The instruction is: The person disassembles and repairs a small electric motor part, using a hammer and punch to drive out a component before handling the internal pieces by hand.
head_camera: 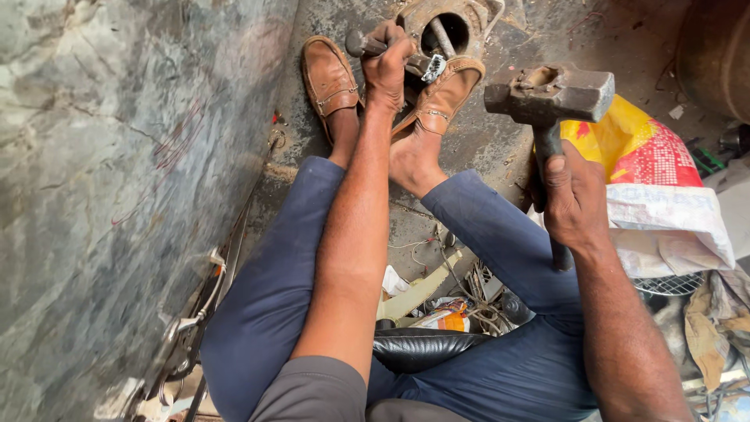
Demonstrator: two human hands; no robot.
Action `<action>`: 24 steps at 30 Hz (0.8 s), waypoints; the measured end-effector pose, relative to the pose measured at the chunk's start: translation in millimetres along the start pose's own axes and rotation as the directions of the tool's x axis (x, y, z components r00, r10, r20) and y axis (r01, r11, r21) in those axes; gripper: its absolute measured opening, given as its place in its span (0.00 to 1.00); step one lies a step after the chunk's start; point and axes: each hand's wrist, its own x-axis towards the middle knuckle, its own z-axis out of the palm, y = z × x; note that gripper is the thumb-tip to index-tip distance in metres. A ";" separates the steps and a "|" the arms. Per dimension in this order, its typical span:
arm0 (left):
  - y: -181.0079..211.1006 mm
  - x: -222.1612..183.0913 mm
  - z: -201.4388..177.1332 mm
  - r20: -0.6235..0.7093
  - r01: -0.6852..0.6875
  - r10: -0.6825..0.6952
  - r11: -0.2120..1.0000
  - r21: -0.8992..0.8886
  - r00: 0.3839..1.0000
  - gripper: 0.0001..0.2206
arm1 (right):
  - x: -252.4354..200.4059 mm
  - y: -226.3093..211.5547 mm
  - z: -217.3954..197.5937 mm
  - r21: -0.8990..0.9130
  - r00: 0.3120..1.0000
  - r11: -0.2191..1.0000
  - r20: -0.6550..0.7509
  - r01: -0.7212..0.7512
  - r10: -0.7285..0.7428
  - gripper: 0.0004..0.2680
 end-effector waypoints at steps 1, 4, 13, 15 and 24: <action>0.8 0.3 3.0 0.033 -0.013 0.011 0.998 0.057 0.999 0.12 | -0.5 0.8 -0.2 -0.011 1.000 1.000 -0.001 -0.003 0.003 0.22; 4.0 -3.7 6.3 0.066 0.030 -0.028 0.999 -0.030 0.997 0.13 | -3.4 1.2 -0.6 -0.021 1.000 0.999 -0.007 -0.026 0.026 0.21; 6.1 -24.2 28.1 0.158 -0.114 0.054 0.909 0.401 0.986 0.10 | 2.6 -21.2 4.0 -0.111 0.998 0.992 -0.011 0.053 -0.054 0.17; 5.3 -27.5 32.2 0.169 -0.121 0.049 0.889 0.442 0.984 0.10 | 3.2 -31.1 2.1 -0.139 0.996 0.987 -0.015 0.083 -0.086 0.17; -17.6 -48.2 45.8 0.343 -0.375 0.211 0.756 0.537 0.915 0.12 | -27.0 -60.1 3.7 -0.283 0.899 0.875 -0.085 0.393 -0.431 0.13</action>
